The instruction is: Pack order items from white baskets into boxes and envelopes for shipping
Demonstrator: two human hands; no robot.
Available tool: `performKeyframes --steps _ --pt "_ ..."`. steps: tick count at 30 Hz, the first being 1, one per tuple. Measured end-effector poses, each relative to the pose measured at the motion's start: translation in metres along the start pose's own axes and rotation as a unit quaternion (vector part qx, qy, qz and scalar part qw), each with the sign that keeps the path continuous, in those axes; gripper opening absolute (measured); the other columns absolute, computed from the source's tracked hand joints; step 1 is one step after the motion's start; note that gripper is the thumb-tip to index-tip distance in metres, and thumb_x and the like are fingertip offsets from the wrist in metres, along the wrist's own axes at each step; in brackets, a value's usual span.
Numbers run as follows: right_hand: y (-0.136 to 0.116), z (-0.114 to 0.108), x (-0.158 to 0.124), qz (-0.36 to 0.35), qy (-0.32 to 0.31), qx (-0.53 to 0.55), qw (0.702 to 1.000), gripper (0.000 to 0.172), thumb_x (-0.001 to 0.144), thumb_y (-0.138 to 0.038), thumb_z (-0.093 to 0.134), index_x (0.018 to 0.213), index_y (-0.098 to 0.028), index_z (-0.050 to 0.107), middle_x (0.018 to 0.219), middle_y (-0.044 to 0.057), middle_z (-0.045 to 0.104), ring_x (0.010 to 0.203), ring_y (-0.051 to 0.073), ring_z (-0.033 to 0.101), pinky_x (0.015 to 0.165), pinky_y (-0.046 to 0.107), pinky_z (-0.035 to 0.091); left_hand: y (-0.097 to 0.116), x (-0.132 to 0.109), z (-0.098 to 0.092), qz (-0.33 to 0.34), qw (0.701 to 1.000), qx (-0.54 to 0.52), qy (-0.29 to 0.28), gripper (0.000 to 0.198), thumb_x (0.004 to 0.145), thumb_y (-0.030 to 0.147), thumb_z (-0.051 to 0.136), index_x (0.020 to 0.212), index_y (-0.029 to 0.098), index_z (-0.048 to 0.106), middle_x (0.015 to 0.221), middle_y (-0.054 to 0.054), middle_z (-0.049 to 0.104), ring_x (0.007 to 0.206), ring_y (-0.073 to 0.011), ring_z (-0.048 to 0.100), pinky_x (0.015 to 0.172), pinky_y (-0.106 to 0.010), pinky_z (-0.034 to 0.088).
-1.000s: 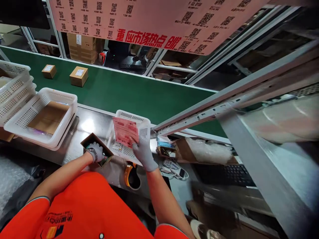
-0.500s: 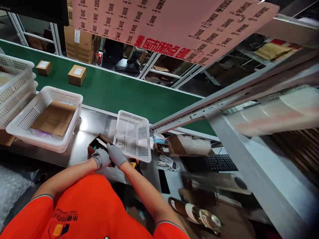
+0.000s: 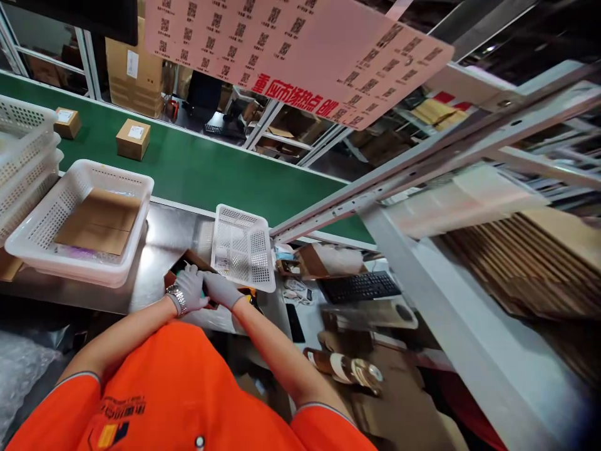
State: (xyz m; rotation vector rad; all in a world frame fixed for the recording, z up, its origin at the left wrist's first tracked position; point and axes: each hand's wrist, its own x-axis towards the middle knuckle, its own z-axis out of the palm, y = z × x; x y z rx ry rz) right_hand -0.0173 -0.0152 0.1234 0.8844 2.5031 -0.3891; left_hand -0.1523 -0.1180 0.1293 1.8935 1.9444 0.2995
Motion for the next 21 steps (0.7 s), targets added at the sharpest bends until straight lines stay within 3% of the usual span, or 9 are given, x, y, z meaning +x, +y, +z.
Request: performKeyframes --steps 3,6,9,12,17,19,21 --pt "0.015 0.009 -0.025 -0.071 0.039 0.015 0.997 0.03 0.107 -0.015 0.058 0.133 -0.014 0.074 0.127 0.017 0.082 0.115 0.026 0.078 0.098 0.033 0.056 -0.009 -0.004 0.001 0.06 0.998 0.011 -0.001 0.076 0.088 0.066 0.082 0.137 0.008 0.073 0.149 -0.029 0.066 0.139 -0.0476 0.06 0.118 -0.058 0.046" --pt "0.026 0.024 -0.038 -0.115 0.078 0.017 0.99 0.023 0.109 -0.022 0.059 0.122 -0.015 0.077 0.116 0.014 0.082 0.109 0.026 0.076 0.096 0.034 0.053 -0.01 0.001 -0.001 0.093 0.991 0.059 -0.08 0.076 0.086 0.074 0.079 0.128 0.011 0.082 0.14 -0.03 0.074 0.134 -0.0501 0.064 0.118 -0.063 0.043" --pt "0.024 0.038 -0.028 -0.099 0.141 0.026 0.985 0.027 0.113 -0.024 0.052 0.115 -0.013 0.077 0.112 0.015 0.08 0.105 0.025 0.072 0.096 0.036 0.051 -0.008 0.009 -0.003 0.1 0.977 0.105 -0.157 0.062 0.09 0.064 0.076 0.12 0.01 0.086 0.127 -0.03 0.079 0.122 -0.0485 0.071 0.109 -0.061 0.049" --pt "0.012 0.049 0.0 -0.1 0.177 0.071 0.977 0.027 0.113 -0.023 0.053 0.116 -0.012 0.077 0.114 0.015 0.08 0.106 0.025 0.07 0.098 0.036 0.051 -0.007 0.015 -0.001 0.095 0.973 0.12 -0.17 0.057 0.092 0.054 0.075 0.123 0.007 0.085 0.123 -0.03 0.08 0.116 -0.0472 0.074 0.103 -0.058 0.053" --pt "-0.005 0.06 0.041 -0.053 0.162 0.122 0.978 0.022 0.109 -0.021 0.062 0.119 -0.012 0.079 0.117 0.013 0.08 0.104 0.024 0.07 0.097 0.033 0.054 -0.01 0.008 -0.002 0.069 0.989 0.08 -0.099 0.061 0.089 0.059 0.081 0.12 0.007 0.084 0.126 -0.032 0.078 0.125 -0.0492 0.069 0.111 -0.062 0.051" --pt "-0.007 0.063 0.047 -0.047 0.161 0.126 0.978 0.024 0.108 -0.017 0.062 0.125 -0.013 0.078 0.122 0.014 0.079 0.107 0.025 0.071 0.1 0.035 0.054 -0.016 0.001 -0.005 0.068 0.996 0.045 -0.034 0.058 0.088 0.058 0.085 0.119 0.009 0.083 0.13 -0.029 0.077 0.132 -0.0472 0.066 0.118 -0.061 0.049" --pt "-0.008 0.065 0.048 -0.048 0.154 0.129 0.978 0.023 0.106 -0.014 0.064 0.123 -0.015 0.078 0.124 0.016 0.078 0.109 0.026 0.071 0.101 0.037 0.055 -0.027 -0.005 -0.01 0.048 0.998 0.019 0.046 0.07 0.083 0.059 0.09 0.132 0.009 0.077 0.143 -0.028 0.072 0.142 -0.0468 0.06 0.125 -0.062 0.044"
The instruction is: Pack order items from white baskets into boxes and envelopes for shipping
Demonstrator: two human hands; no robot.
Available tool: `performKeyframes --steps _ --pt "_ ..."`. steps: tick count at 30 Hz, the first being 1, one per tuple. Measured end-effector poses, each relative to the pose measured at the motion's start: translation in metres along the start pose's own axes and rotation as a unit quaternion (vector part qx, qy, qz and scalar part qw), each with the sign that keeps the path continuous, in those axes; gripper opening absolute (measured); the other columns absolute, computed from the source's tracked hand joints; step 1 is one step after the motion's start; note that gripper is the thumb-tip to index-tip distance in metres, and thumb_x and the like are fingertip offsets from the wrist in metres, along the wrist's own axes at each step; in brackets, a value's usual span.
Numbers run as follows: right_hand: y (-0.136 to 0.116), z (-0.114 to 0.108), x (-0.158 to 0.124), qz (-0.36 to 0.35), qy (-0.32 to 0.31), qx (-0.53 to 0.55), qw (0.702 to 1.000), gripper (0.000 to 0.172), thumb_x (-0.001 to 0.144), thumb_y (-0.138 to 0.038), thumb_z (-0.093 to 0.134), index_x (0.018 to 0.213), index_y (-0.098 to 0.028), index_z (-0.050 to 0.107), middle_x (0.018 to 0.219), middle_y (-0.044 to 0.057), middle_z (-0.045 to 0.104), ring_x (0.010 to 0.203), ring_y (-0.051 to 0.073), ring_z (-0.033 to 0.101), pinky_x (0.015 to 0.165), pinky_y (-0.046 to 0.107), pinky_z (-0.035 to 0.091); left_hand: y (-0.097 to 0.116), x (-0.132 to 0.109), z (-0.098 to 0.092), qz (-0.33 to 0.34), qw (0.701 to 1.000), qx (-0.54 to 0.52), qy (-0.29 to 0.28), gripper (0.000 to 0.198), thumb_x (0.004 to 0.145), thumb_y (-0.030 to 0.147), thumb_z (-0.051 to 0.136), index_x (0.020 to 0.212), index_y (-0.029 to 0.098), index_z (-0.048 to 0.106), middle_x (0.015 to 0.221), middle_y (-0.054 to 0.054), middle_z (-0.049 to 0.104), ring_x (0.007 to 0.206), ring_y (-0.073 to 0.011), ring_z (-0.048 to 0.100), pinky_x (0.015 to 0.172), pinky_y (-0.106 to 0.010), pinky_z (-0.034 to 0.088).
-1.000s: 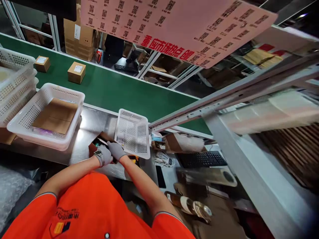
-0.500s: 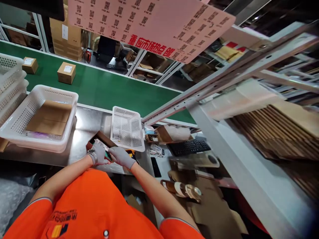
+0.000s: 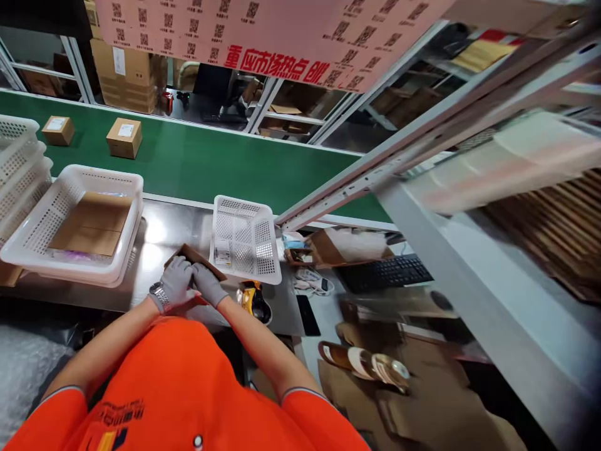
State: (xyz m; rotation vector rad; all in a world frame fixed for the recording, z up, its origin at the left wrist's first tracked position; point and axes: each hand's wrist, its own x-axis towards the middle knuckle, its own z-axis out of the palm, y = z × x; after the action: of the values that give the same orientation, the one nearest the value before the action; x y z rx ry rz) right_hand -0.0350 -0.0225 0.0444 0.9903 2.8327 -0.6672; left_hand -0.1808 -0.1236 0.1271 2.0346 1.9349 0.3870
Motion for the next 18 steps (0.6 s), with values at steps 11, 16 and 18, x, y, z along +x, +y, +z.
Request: performKeyframes --steps 11,16,18 --pt "0.015 -0.005 -0.004 -0.053 0.061 0.241 0.967 0.023 0.104 -0.014 0.056 0.115 -0.018 0.076 0.118 0.011 0.079 0.111 0.024 0.072 0.103 0.036 0.055 -0.027 0.002 -0.01 -0.042 0.993 0.05 -0.102 0.075 0.075 0.078 0.09 0.115 0.015 0.083 0.13 -0.023 0.074 0.14 -0.0502 0.058 0.122 -0.059 0.044" --pt "0.025 -0.017 -0.01 -0.037 0.026 0.443 0.895 0.033 0.108 -0.031 0.05 0.122 -0.018 0.076 0.124 0.011 0.081 0.117 0.025 0.075 0.107 0.039 0.059 -0.017 0.028 -0.007 -0.12 0.983 0.064 -0.12 0.071 0.091 0.076 0.079 0.124 0.014 0.079 0.14 -0.027 0.067 0.131 -0.0444 0.062 0.103 -0.049 0.054" --pt "0.024 -0.022 -0.018 -0.029 0.029 0.466 0.884 0.039 0.11 -0.038 0.046 0.127 -0.018 0.076 0.128 0.012 0.081 0.119 0.027 0.076 0.108 0.042 0.06 -0.016 0.036 0.0 -0.164 0.979 0.048 -0.114 0.074 0.089 0.075 0.082 0.129 0.013 0.075 0.143 -0.027 0.064 0.129 -0.0427 0.064 0.101 -0.045 0.055"
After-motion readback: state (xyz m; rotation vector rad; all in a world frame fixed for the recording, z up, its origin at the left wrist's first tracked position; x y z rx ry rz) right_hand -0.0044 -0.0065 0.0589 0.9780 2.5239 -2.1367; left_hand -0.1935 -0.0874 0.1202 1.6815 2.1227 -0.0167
